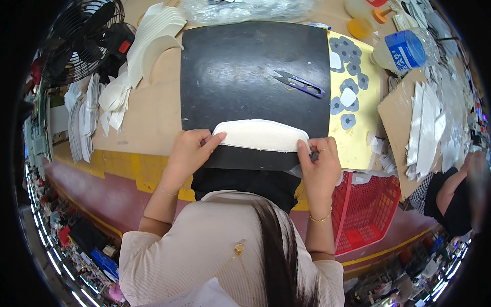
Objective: The person repeatedly picks up white curved foam pieces and thin transparent sheets, aligns them on a black cutting mat, and stacks them. The person handles the pieces one at a time, occasionally adjusting their position before stacking them into a growing pile.
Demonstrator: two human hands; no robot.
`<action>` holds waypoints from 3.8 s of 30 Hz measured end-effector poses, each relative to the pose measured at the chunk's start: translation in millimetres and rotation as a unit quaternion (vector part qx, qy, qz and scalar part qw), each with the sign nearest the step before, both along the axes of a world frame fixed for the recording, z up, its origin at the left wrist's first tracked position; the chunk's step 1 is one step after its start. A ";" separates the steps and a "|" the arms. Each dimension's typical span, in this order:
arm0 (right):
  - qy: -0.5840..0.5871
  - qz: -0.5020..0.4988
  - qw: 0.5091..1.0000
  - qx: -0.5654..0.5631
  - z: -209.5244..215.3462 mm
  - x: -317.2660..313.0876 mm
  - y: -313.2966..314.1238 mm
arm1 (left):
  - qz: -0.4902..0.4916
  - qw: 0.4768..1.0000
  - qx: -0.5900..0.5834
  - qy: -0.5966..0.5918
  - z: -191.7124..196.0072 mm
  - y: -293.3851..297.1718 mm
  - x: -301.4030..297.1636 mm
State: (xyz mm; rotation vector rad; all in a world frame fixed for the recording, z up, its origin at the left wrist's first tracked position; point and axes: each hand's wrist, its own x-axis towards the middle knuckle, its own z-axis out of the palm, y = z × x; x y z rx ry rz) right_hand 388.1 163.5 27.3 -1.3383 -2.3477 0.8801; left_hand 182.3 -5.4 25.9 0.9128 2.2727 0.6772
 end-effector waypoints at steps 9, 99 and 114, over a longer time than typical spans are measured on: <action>0.013 0.165 0.976 0.140 14.2 2.0 -14.6 | -0.074 0.945 0.194 0.253 14.5 -1.5 18.3; 0.348 0.317 0.842 0.262 56.4 -28.1 -4.5 | -0.116 0.900 0.347 -0.239 79.1 14.2 26.8; 0.371 0.320 0.836 0.248 50.3 -29.7 -5.3 | -0.076 0.874 0.348 -0.329 65.7 16.7 31.0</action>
